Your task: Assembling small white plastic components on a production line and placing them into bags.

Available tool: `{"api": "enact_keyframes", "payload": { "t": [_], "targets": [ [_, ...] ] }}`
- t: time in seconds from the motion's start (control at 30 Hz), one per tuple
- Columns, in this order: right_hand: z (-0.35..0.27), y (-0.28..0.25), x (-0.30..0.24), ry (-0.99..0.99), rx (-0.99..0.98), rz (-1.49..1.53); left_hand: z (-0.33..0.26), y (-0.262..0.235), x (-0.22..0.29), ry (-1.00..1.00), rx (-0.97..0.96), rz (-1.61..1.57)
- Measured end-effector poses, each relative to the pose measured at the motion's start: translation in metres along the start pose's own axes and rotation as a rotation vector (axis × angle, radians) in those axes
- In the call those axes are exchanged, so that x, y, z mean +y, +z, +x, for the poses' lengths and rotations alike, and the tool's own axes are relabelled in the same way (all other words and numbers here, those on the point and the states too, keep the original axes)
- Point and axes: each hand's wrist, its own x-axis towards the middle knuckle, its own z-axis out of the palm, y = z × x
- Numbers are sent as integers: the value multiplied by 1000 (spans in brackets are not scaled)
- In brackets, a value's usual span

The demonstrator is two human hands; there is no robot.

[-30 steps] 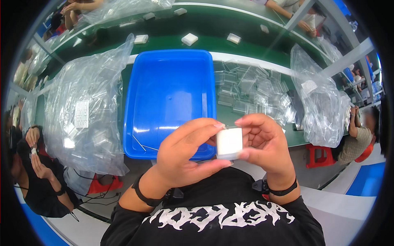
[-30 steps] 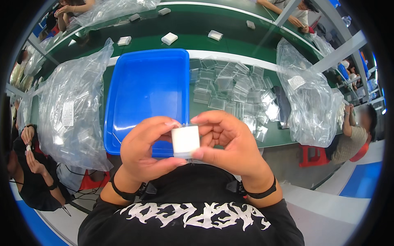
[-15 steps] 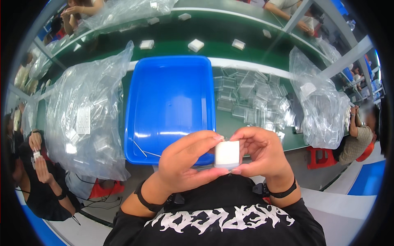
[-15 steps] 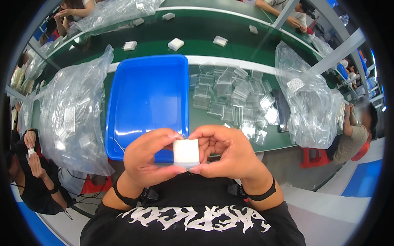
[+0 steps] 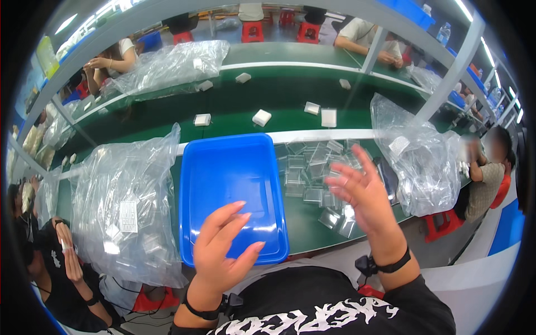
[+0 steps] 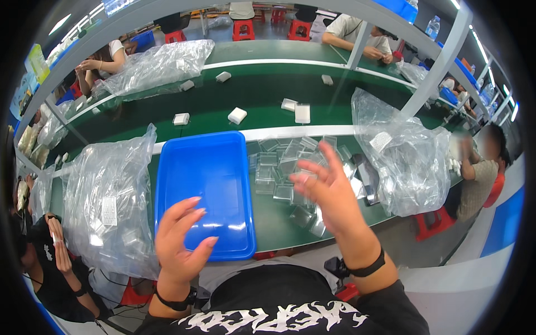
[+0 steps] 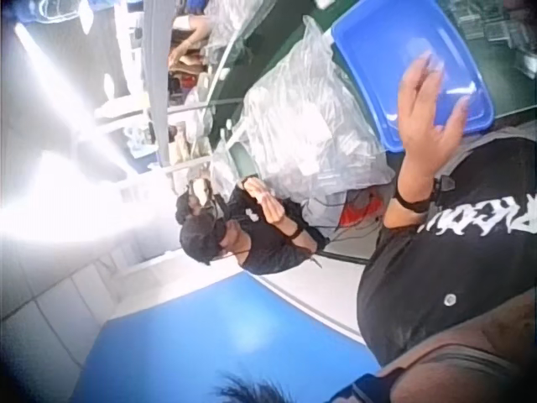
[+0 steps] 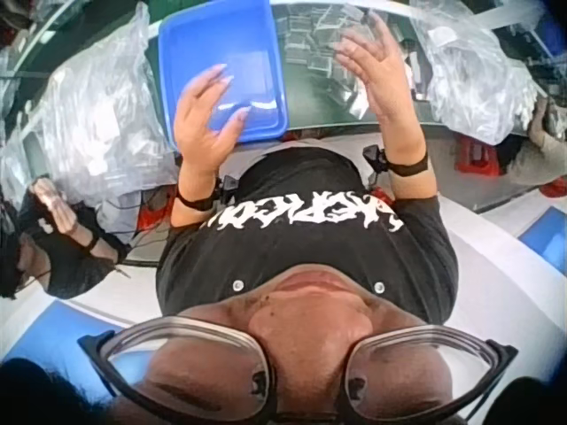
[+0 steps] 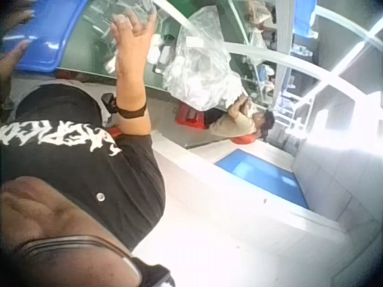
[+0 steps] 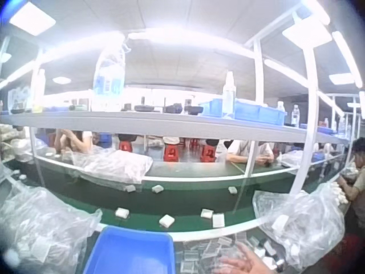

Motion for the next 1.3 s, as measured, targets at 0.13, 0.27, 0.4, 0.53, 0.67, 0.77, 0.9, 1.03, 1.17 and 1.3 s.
{"api": "enact_keyframes", "payload": {
  "t": [0.13,0.27,0.4,0.53,0.67,0.77,0.9,1.03,1.17,1.3],
  "targets": [
    [-18,-24,19,107,-75,-93,14,-30,22,150,206,100],
    [-29,-25,20,97,-117,-139,25,-71,48,442,309,-44],
    [-40,-40,21,79,-46,-177,21,-71,48,428,409,-100],
    [-48,-53,18,54,18,-192,17,-71,44,404,453,-51],
    [-48,-60,15,-11,37,-197,23,-70,38,401,447,-31],
    [-48,-65,17,-12,59,-282,25,-67,33,463,424,-15],
    [-50,-62,25,-57,64,-355,34,-72,35,409,264,158],
    [-55,-74,29,-367,-3,-880,30,-46,-1,-66,343,101],
    [-49,-74,43,-795,-176,-1166,42,-60,-20,-167,292,5],
    [-47,-75,64,-945,-232,-1272,84,-58,-16,-225,321,-318]
  ]
}}
